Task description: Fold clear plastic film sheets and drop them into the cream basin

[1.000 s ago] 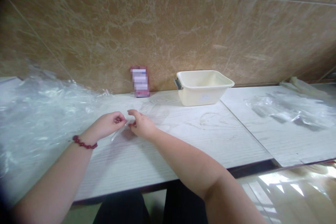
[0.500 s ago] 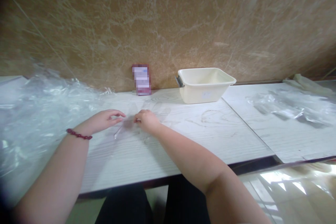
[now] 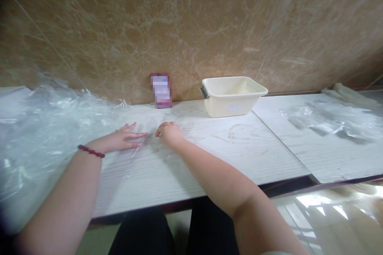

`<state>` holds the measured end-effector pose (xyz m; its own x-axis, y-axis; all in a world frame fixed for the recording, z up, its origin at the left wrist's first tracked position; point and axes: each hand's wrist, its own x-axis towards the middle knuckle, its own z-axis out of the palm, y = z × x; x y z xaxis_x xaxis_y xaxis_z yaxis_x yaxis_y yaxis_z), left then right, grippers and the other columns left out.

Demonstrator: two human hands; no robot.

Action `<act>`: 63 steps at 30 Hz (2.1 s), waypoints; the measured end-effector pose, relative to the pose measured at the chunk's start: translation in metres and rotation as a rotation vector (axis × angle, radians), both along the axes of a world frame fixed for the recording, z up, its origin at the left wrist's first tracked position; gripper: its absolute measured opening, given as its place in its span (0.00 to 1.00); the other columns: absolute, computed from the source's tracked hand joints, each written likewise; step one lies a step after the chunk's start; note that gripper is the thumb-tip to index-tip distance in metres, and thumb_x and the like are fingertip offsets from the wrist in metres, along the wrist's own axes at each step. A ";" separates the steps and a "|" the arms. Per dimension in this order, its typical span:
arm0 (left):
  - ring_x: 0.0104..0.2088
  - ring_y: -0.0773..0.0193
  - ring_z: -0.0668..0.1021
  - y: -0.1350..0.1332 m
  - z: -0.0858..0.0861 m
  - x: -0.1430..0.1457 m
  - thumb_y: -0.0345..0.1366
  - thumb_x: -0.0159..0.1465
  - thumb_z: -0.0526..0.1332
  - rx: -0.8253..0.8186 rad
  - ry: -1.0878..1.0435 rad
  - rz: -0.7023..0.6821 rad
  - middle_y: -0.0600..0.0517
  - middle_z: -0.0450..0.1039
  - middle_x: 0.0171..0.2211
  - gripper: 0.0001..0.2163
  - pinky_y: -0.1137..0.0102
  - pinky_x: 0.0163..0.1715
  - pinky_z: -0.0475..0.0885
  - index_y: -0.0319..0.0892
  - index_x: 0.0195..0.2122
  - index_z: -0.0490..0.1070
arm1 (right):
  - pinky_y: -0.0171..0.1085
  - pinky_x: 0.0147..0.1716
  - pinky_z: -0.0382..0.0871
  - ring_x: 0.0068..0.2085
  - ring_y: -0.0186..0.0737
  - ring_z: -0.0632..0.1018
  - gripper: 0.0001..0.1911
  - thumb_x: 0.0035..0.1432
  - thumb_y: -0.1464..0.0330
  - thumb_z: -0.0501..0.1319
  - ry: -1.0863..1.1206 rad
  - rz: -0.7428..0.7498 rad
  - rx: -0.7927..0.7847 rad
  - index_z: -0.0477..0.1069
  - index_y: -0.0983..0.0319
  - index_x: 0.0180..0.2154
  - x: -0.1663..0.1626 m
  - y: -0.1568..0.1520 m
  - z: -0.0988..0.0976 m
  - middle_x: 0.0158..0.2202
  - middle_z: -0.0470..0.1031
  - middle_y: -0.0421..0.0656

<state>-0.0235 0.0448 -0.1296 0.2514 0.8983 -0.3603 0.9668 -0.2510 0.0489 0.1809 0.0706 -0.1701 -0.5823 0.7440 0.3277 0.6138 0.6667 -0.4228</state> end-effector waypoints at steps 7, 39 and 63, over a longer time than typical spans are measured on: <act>0.56 0.40 0.40 0.001 -0.007 0.000 0.59 0.48 0.49 -0.027 0.050 0.064 0.48 0.36 0.60 0.31 0.47 0.48 0.44 0.58 0.53 0.52 | 0.47 0.44 0.52 0.50 0.45 0.58 0.14 0.49 0.58 0.54 -0.084 -0.044 -0.057 0.69 0.50 0.39 0.001 -0.016 0.008 0.49 0.62 0.39; 0.56 0.38 0.40 0.003 -0.012 -0.010 0.61 0.44 0.51 -0.094 0.004 -0.027 0.45 0.32 0.59 0.36 0.47 0.47 0.44 0.57 0.54 0.47 | 0.50 0.45 0.47 0.53 0.50 0.54 0.17 0.39 0.53 0.61 -0.191 -0.101 -0.200 0.70 0.45 0.36 0.025 -0.001 0.015 0.54 0.57 0.36; 0.56 0.41 0.41 0.002 -0.009 -0.011 0.61 0.47 0.49 -0.098 -0.001 -0.039 0.45 0.34 0.59 0.34 0.49 0.49 0.45 0.54 0.54 0.51 | 0.49 0.46 0.47 0.53 0.48 0.54 0.14 0.43 0.55 0.60 -0.173 -0.011 -0.146 0.71 0.46 0.36 0.023 -0.003 0.013 0.54 0.56 0.36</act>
